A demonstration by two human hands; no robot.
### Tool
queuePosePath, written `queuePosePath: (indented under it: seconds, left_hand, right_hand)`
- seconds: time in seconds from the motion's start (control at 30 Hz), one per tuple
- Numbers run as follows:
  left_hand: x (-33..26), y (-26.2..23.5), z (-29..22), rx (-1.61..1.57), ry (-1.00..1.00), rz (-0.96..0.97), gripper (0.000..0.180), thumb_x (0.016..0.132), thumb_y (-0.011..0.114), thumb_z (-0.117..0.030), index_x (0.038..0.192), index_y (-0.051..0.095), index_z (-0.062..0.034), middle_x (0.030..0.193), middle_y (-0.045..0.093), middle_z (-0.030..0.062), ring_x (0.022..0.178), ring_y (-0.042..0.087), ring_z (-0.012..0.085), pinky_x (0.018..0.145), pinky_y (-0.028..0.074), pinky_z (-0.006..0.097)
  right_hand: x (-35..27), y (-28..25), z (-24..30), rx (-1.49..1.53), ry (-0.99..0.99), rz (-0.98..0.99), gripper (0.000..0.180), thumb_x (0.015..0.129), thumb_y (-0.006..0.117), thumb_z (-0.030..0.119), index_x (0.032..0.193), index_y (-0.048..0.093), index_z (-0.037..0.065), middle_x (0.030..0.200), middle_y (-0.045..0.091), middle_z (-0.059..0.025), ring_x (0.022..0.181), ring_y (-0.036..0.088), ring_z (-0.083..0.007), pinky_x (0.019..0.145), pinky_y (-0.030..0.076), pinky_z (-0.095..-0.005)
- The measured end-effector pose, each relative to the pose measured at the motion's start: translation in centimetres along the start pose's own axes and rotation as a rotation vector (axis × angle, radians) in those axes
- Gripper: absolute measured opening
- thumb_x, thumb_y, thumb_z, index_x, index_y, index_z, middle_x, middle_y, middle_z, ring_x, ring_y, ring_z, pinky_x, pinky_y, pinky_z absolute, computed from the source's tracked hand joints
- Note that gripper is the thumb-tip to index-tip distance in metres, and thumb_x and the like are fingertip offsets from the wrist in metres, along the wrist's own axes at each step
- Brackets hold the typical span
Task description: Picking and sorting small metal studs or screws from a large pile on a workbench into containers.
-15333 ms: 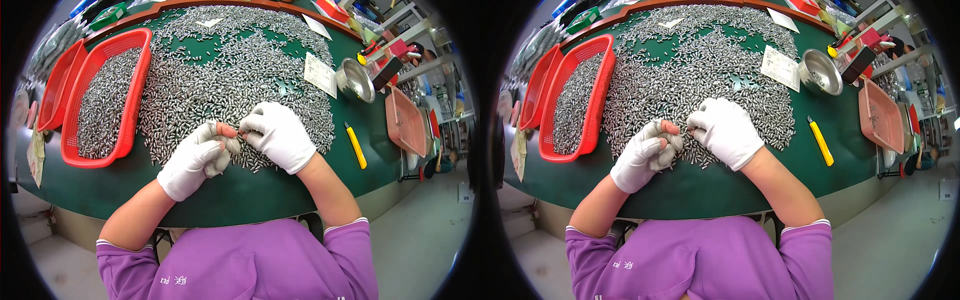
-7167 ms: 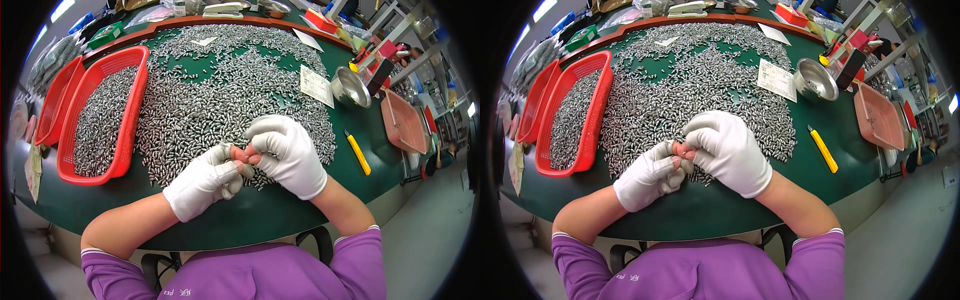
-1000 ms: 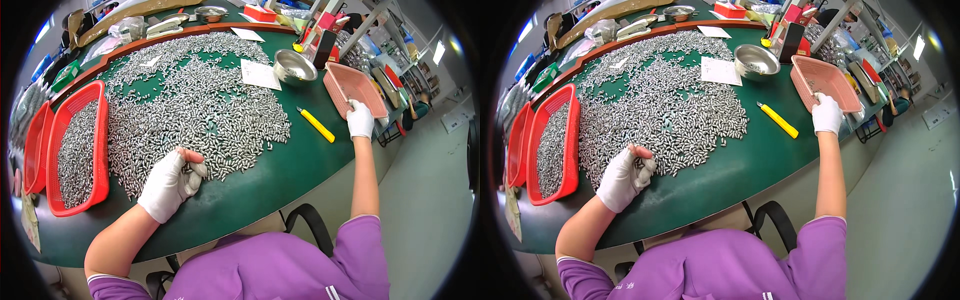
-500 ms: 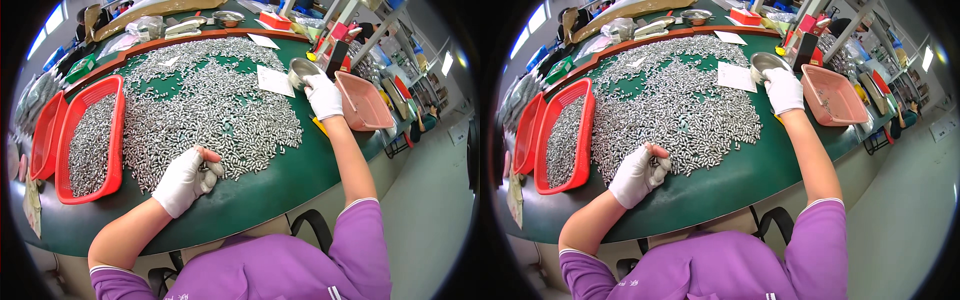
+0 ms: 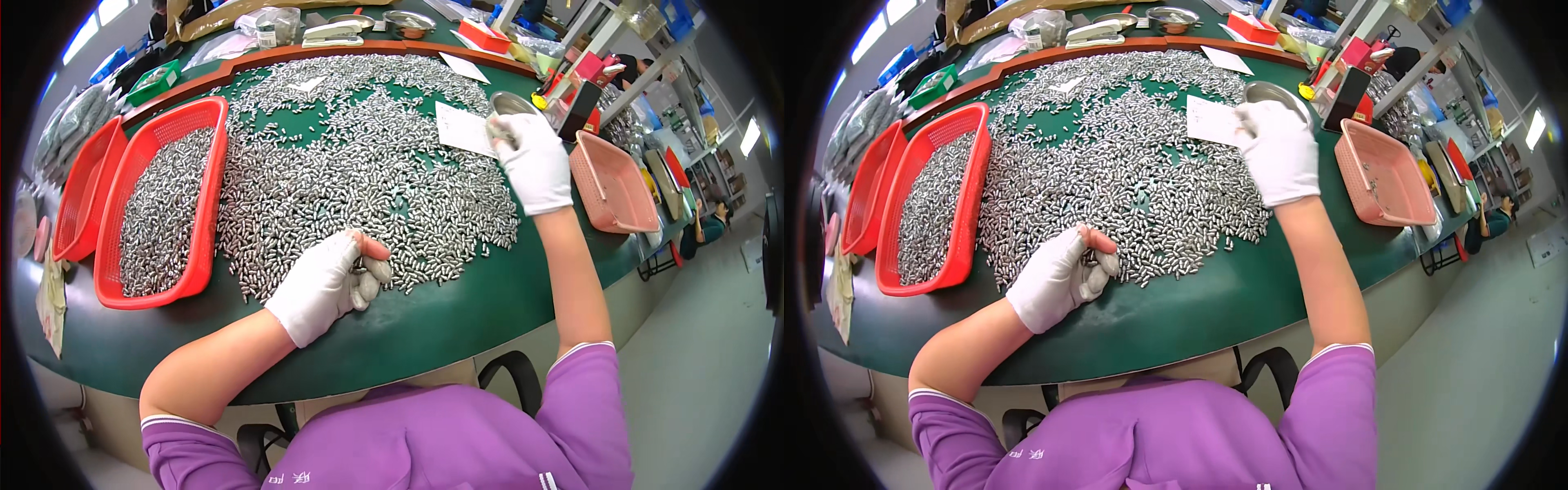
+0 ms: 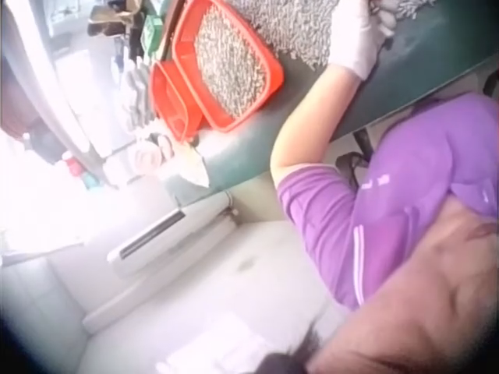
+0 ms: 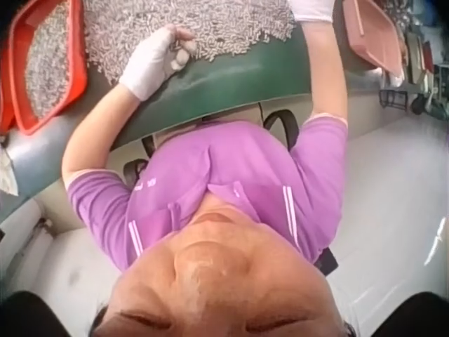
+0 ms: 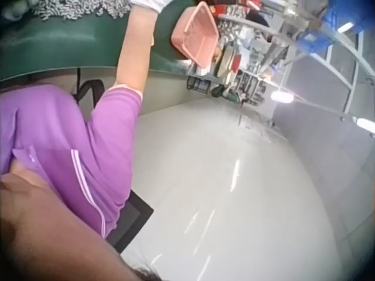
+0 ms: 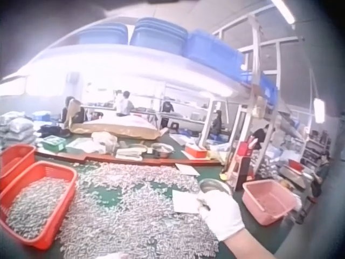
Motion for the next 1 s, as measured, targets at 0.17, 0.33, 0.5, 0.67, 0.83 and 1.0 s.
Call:
queuePosePath:
  seconds: [0.17, 0.33, 0.5, 0.67, 0.83, 1.0]
  left_hand:
    - [-0.4, -0.4, -0.2, 0.0, 0.008, -0.003, 0.03, 0.101, 0.04, -0.03, 0.102, 0.055, -0.003, 0.087, 0.059, 0.0079, 0.066, 0.051, 0.0121, 0.06, 0.044, 0.025]
    - [0.0, -0.1, 0.0, 0.016, -0.011, -0.003, 0.031, 0.1, 0.042, -0.031, 0.101, 0.055, -0.0029, 0.087, 0.059, 0.0072, 0.067, 0.052, 0.012, 0.06, 0.044, 0.025]
    - [0.1, -0.1, 0.1, 0.023, 0.001, 0.013, 0.033, 0.1, 0.041, -0.032, 0.1, 0.056, -0.0026, 0.086, 0.059, 0.0068, 0.067, 0.053, 0.0126, 0.06, 0.044, 0.025]
    - [0.1, -0.5, 0.2, 0.037, 0.036, 0.047, 0.036, 0.1, 0.04, -0.034, 0.101, 0.056, -0.0023, 0.086, 0.059, 0.0064, 0.068, 0.053, 0.0117, 0.061, 0.045, 0.025]
    - [0.2, -0.2, 0.1, 0.051, 0.017, 0.058, 0.036, 0.1, 0.039, -0.034, 0.102, 0.055, -0.0021, 0.087, 0.059, 0.0068, 0.068, 0.052, 0.0111, 0.062, 0.045, 0.025]
    - [0.4, -0.3, 0.2, 0.055, 0.021, 0.053, 0.035, 0.1, 0.034, -0.03, 0.102, 0.055, -0.002, 0.087, 0.06, 0.0069, 0.066, 0.052, 0.0102, 0.06, 0.045, 0.024]
  right_hand:
    - [1.4, 1.7, 4.9, 0.043, -0.114, 0.13, 0.019, 0.075, 0.067, 0.019, 0.093, 0.068, 0.013, 0.089, 0.065, -0.008, 0.085, 0.062, -0.0258, 0.075, 0.051, -0.0369]
    - [2.8, 6.9, 1.3, -0.101, 0.11, 0.622, 0.04, 0.078, 0.065, 0.031, 0.109, 0.06, 0.007, 0.109, 0.062, -0.0158, 0.1, 0.06, -0.0314, 0.086, 0.048, -0.0405]
    - [2.2, 9.2, 0.8, -0.09, -0.119, 0.316, 0.027, 0.081, 0.061, 0.023, 0.103, 0.063, 0.008, 0.09, 0.065, -0.0148, 0.083, 0.063, -0.0322, 0.075, 0.05, -0.0418]
    - [4.0, 9.0, 2.0, -0.149, -0.1, 0.22, 0.016, 0.083, 0.057, 0.023, 0.086, 0.065, 0.009, 0.081, 0.064, -0.0136, 0.075, 0.064, -0.0323, 0.069, 0.051, -0.0421]
    - [4.9, 10.2, 0.8, -0.236, 0.096, 0.572, 0.021, 0.081, 0.055, 0.02, 0.09, 0.068, 0.007, 0.092, 0.068, -0.0193, 0.085, 0.065, -0.0366, 0.077, 0.052, -0.0441]
    - [4.9, 11.1, 2.3, -0.338, -0.042, 0.476, 0.021, 0.084, 0.051, 0.017, 0.088, 0.069, 0.007, 0.082, 0.068, -0.0159, 0.077, 0.067, -0.0315, 0.069, 0.053, -0.0438]
Point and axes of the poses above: each hand's wrist, its own x-axis towards the middle knuckle, its own y-axis out of the palm, z = x × y, the point moved 5 cm from there along x, towards the middle knuckle
